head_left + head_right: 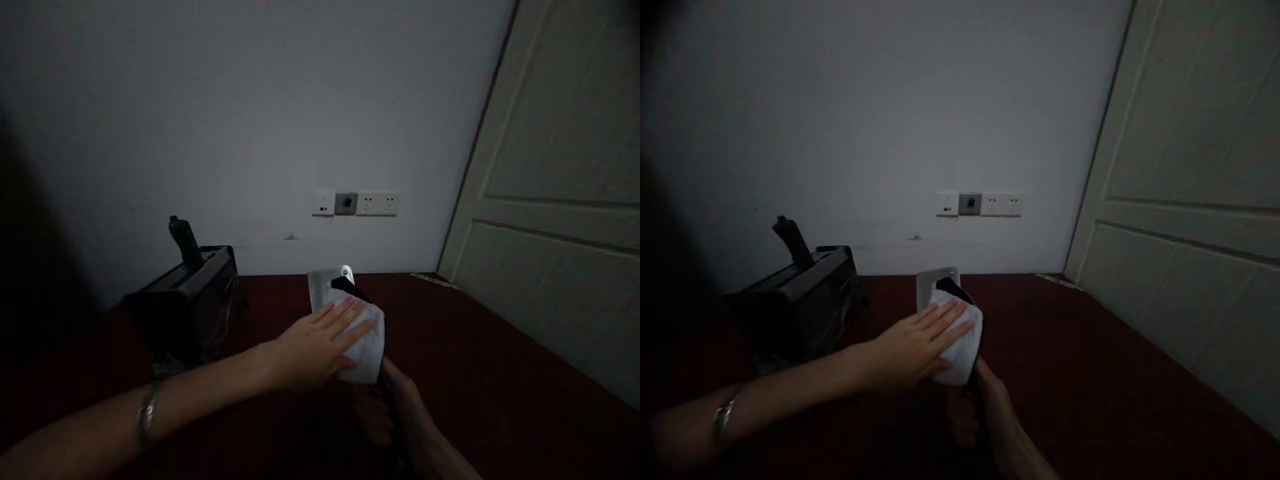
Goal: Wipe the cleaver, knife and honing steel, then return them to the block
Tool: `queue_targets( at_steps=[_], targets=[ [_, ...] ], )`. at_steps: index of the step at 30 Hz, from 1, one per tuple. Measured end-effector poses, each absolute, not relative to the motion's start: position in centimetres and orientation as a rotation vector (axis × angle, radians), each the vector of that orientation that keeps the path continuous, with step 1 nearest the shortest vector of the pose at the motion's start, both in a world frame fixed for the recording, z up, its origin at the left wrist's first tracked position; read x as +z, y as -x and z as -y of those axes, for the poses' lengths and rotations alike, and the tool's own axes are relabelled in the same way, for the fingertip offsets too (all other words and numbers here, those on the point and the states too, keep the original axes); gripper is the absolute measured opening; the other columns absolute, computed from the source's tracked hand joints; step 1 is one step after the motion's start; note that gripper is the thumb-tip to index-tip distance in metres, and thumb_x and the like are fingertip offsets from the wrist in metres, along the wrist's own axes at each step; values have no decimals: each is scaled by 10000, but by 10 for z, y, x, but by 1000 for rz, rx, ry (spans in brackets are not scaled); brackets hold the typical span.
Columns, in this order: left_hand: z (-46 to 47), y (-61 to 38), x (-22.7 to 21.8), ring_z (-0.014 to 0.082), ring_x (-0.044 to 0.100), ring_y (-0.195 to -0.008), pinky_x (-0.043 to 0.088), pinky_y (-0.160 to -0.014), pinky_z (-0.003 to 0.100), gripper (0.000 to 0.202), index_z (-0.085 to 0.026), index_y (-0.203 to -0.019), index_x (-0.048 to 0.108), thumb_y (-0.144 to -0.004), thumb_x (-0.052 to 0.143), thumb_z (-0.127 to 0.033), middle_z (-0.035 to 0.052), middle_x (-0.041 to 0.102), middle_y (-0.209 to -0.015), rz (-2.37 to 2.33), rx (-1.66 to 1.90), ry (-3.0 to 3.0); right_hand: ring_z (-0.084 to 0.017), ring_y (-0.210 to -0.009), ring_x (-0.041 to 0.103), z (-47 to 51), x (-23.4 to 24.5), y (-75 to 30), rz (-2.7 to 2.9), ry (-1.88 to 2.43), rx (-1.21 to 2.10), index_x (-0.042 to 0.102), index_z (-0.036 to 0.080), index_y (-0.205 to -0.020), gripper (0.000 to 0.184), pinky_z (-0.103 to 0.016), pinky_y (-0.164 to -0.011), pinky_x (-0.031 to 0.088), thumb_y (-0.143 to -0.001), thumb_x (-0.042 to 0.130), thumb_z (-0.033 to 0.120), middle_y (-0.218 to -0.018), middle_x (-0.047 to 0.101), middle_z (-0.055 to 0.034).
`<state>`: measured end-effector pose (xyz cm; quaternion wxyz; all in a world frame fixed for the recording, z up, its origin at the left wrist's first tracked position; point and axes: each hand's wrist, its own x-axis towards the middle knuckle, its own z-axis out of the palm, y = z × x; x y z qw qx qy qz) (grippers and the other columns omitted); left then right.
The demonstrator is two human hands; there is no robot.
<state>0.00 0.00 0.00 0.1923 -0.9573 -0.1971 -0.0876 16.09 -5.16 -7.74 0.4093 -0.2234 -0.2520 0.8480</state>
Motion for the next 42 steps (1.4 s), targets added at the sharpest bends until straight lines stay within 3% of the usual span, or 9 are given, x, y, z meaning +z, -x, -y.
queue_targets(
  at_steps=[8,18,28,42],
  targets=[
    [-47,10,28,222,-7,-1337,120,-1080,370,559,-125,-1397,93,-922,229,-388,134,21,-1463,764,-219,2634,-33,-253,206,48,-80,-157,670,483,2213,457,170,-532,501,-161,-248,191,-712,466,638,-339,319,82],
    [-2,-8,4,247,63,-1338,148,-1076,370,602,-138,-1386,156,-888,336,-424,130,87,-1462,491,-309,2682,-25,-268,206,50,-84,-162,668,576,2191,489,157,-561,464,-161,-271,196,-658,509,610,-357,318,84],
    [-53,14,31,218,-30,-1339,116,-1074,371,574,-132,-1401,20,-924,206,-391,124,-25,-1464,792,-272,2607,-31,-257,209,51,-73,-158,645,518,2197,461,163,-524,527,-160,-255,182,-741,418,641,-344,315,75],
    [-13,19,-7,231,51,-1338,170,-1077,360,620,-151,-1395,112,-884,376,-382,137,70,-1461,592,-240,2682,-19,-267,168,46,-76,-163,647,418,2129,494,149,-556,479,-147,-260,191,-724,488,598,-356,300,88]
  ],
)
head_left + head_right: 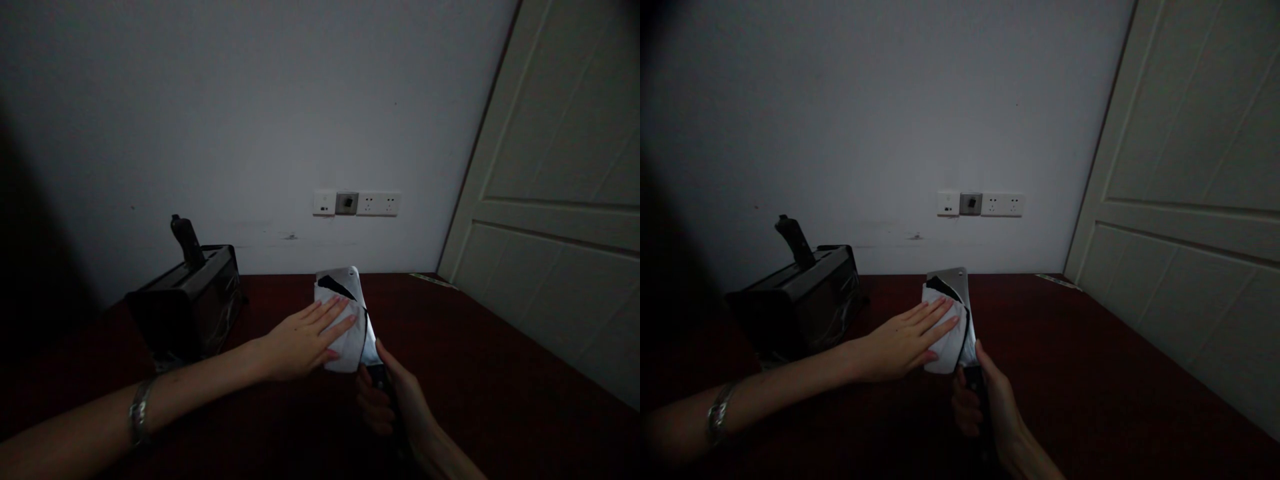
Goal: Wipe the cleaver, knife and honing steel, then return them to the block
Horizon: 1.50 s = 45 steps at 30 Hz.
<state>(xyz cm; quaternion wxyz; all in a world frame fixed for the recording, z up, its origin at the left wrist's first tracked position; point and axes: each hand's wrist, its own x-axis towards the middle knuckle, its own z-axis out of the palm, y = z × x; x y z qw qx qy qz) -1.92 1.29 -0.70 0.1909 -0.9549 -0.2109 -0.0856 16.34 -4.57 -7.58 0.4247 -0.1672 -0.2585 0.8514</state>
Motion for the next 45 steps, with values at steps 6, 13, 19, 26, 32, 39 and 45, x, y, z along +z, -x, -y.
queue_targets(
  at_steps=[6,13,19,26,32,39,45],
  targets=[
    [-1,21,-15,213,167,-1326,235,-1069,367,511,-127,-1335,284,-871,406,-300,118,232,-1432,372,-318,2732,-27,-238,206,45,-74,-164,562,604,2172,408,153,-387,679,-155,-249,164,-764,242,692,-302,263,54],
    [-5,33,-29,210,227,-1308,273,-1057,380,429,-120,-1284,364,-865,382,-209,121,340,-1382,151,-385,2696,-33,-215,192,43,-68,-164,474,699,2142,319,171,-319,722,-155,-243,143,-817,88,640,-268,206,48],
    [-4,44,-41,200,266,-1294,289,-1048,356,367,-153,-1240,425,-883,369,-220,103,373,-1366,39,-350,2657,-27,-252,181,38,-72,-170,452,686,2034,491,145,-490,612,-143,-256,161,-839,248,585,-334,275,69],
    [3,60,-61,194,322,-1267,290,-1050,342,316,-191,-1169,513,-864,433,-215,74,447,-1316,-161,-300,2672,-16,-294,138,32,-76,-173,610,441,2045,476,145,-525,490,-139,-270,161,-788,431,555,-382,252,86],
    [15,58,-80,194,343,-1255,306,-1036,337,406,-137,-1242,446,-848,396,-222,111,422,-1331,-31,-153,2942,-16,-297,138,33,-77,-171,629,437,2054,466,148,-524,482,-143,-273,156,-771,454,562,-379,252,89],
    [22,53,-79,220,415,-1189,368,-968,330,554,-126,-1239,419,-703,479,-251,115,444,-1297,116,-301,3322,-17,-289,163,36,-78,-167,686,509,1996,447,155,-519,494,-147,-271,148,-759,455,586,-374,283,85],
    [34,37,-73,148,537,-990,407,-874,253,241,-170,-1017,563,-817,432,-202,53,594,-1065,483,-319,3260,-18,-279,185,39,-78,-162,701,537,1987,448,155,-512,498,-149,-272,146,-734,477,600,-357,300,83]
  ],
)
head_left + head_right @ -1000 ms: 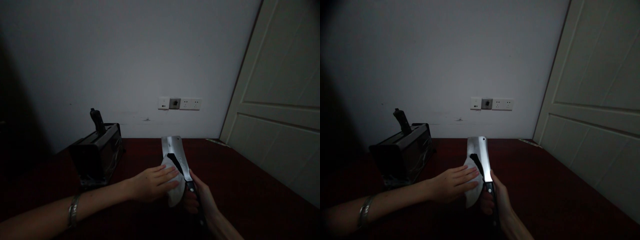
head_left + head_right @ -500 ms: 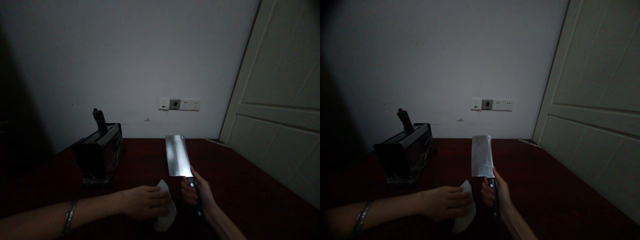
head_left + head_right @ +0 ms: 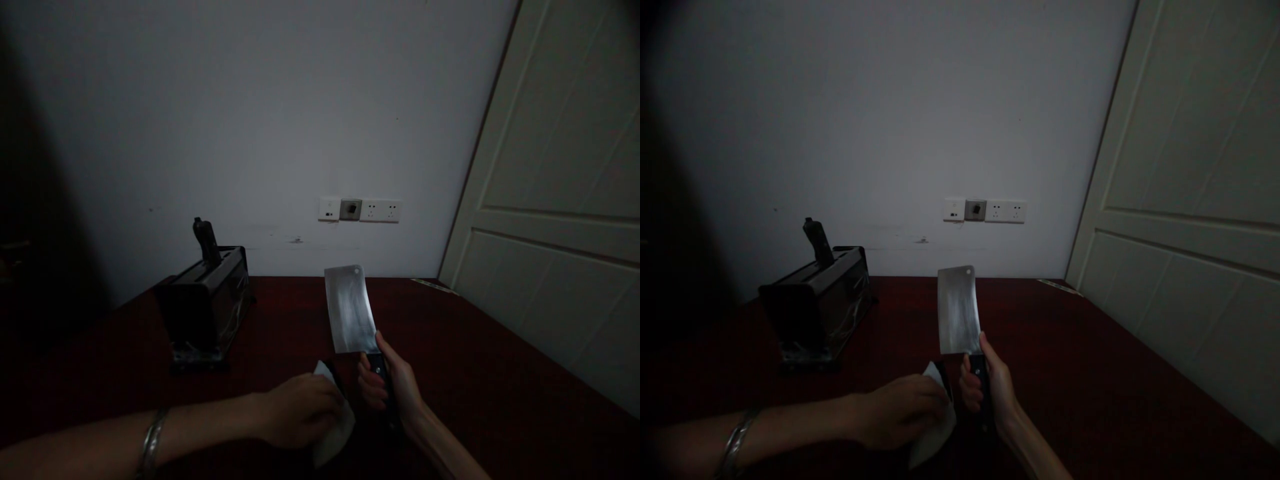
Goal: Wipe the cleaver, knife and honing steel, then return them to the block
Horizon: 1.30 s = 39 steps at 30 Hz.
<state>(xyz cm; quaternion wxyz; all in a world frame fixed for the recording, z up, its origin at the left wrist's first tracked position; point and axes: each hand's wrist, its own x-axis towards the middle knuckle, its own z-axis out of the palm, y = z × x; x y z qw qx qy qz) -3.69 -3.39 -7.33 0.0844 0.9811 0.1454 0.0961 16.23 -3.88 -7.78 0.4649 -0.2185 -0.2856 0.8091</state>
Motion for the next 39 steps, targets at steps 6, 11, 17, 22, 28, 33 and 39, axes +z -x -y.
queue_targets(
  at_steps=[6,11,17,22,28,33,39],
  targets=[
    [54,-7,-85,262,563,-907,375,-873,439,228,-113,-845,639,-790,474,-260,140,644,-905,-578,263,-3375,-23,-274,216,40,-70,-156,724,659,1921,443,159,-517,516,-155,-277,150,-715,467,635,-347,325,76],
    [78,-32,-55,190,589,-496,418,-477,299,269,-159,-632,649,-796,496,-308,75,642,-568,-758,-202,-3189,-27,-267,226,34,-61,-153,710,783,1868,424,167,-521,530,-156,-278,145,-730,419,653,-332,316,78],
    [72,-26,0,182,581,-436,320,-346,225,351,-137,-586,639,-773,469,-380,76,619,-512,-795,-178,-2927,-29,-260,238,22,-53,-153,663,871,1793,422,167,-537,519,-147,-275,173,-811,327,598,-334,324,75],
    [35,-13,9,113,565,-417,443,-452,219,361,-128,-550,556,-830,355,-237,31,614,-518,-857,-160,-2139,-25,-256,263,8,-52,-154,748,924,1647,439,159,-550,514,-142,-266,218,-808,353,596,-342,346,75],
    [0,-5,-3,135,609,-497,480,-612,291,457,-71,-624,608,-870,340,-346,79,638,-537,-879,143,-1658,-46,-262,358,-5,-49,-153,942,1099,1340,472,145,-543,516,-152,-274,300,-786,398,595,-350,407,51],
    [-20,6,-3,168,646,-680,451,-727,306,568,-68,-766,670,-843,327,-514,130,687,-754,-854,294,-1505,-118,-338,521,-12,-45,-151,931,1193,1246,497,148,-559,511,-228,-377,452,-839,325,539,-382,501,1],
    [-38,18,-7,201,619,-875,403,-805,286,592,-63,-888,657,-831,329,-552,165,641,-1010,-722,331,-1204,-184,-494,630,-25,-48,-154,971,1202,1166,507,160,-555,510,-286,-514,510,-840,308,533,-498,627,-78]
  ],
)
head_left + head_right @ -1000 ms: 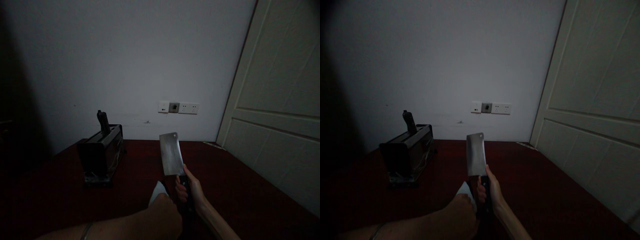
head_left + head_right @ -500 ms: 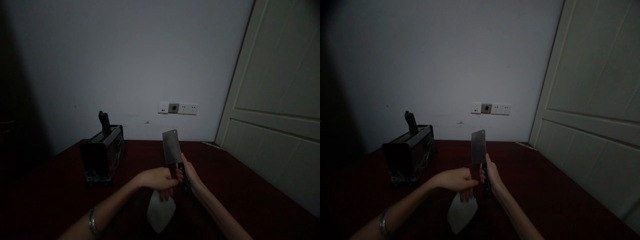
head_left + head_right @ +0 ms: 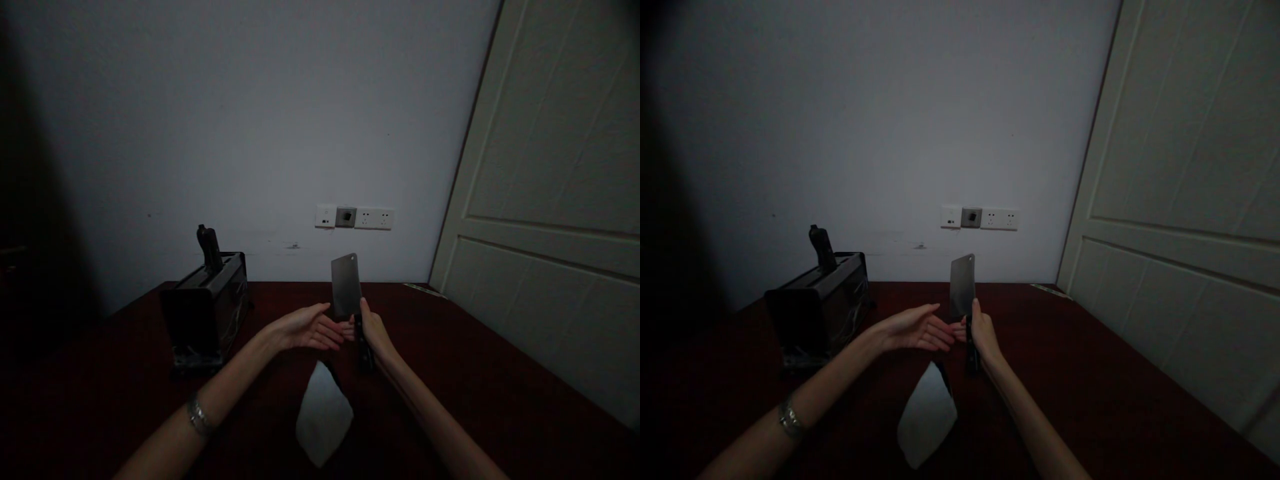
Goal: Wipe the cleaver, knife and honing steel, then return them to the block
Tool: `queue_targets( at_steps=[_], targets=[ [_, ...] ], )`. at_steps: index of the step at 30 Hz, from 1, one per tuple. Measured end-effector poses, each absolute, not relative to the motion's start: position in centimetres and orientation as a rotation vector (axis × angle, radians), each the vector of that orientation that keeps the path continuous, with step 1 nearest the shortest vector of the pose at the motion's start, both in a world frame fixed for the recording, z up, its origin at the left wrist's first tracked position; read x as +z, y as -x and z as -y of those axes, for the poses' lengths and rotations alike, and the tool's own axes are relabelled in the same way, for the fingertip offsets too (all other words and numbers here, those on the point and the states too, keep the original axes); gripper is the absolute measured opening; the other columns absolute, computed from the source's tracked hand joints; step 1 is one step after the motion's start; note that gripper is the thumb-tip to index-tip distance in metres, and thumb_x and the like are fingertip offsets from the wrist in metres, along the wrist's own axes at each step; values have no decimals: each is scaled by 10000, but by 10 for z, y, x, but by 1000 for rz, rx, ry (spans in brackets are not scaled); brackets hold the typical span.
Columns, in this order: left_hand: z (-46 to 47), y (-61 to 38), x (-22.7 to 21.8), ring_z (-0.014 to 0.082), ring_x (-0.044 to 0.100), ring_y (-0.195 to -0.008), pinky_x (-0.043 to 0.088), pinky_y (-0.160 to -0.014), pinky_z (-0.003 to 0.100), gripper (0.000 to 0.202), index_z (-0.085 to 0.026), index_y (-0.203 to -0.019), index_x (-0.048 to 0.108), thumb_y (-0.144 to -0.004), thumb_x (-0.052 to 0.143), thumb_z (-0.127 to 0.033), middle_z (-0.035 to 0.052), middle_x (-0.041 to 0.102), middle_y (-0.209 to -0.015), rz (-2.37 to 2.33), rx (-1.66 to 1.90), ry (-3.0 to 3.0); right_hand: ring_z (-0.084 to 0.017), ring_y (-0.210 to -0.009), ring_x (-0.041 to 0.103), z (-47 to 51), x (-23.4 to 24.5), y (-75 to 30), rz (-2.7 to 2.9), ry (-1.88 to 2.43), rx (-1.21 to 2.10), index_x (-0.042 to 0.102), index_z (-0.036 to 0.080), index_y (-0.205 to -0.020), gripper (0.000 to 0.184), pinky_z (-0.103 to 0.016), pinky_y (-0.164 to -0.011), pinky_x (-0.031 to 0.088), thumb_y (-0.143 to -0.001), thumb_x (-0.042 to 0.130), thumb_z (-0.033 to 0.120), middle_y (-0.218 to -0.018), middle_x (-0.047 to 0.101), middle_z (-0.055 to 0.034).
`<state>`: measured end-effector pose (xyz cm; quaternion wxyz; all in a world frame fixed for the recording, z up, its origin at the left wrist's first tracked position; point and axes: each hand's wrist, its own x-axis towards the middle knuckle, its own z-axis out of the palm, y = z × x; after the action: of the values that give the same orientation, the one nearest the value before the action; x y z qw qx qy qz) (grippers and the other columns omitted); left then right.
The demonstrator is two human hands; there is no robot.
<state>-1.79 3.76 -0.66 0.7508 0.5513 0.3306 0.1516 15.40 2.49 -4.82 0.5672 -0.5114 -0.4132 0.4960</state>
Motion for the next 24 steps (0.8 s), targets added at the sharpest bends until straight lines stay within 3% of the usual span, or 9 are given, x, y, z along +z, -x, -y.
queue_targets(
  at_steps=[5,9,13,17,24],
  targets=[
    [-50,14,-23,226,621,-858,405,-805,302,589,-18,-910,619,-842,302,-510,197,635,-965,-684,416,-1010,-193,-563,648,-32,-51,-150,983,1169,1118,500,170,-536,531,-271,-576,496,-813,306,579,-541,651,-88],
    [-54,0,-39,213,629,-790,423,-775,297,537,5,-911,588,-849,273,-425,187,641,-865,-754,550,-891,-195,-569,638,-34,-52,-143,1040,1223,1047,510,161,-538,572,-258,-514,468,-798,276,613,-628,675,-116],
    [-48,-16,-49,181,591,-577,444,-636,291,396,-59,-769,557,-826,313,-366,115,600,-636,-866,610,-788,-191,-583,635,-34,-53,-135,1107,1263,1019,545,146,-546,622,-248,-500,452,-790,248,635,-683,684,-138],
    [-39,-27,-52,91,384,-358,320,-432,201,234,-169,-600,417,-783,406,-315,-28,420,-439,-866,684,-728,-193,-582,631,-38,-60,-130,1163,1246,980,576,134,-575,647,-249,-526,446,-796,229,633,-639,671,-129],
    [-31,-33,-54,74,303,-332,247,-416,187,312,-190,-566,366,-828,327,-356,-56,353,-402,-908,818,-700,-203,-619,626,-37,-70,-120,1275,1277,819,587,132,-621,684,-250,-554,433,-791,184,658,-658,660,-124]
  ],
)
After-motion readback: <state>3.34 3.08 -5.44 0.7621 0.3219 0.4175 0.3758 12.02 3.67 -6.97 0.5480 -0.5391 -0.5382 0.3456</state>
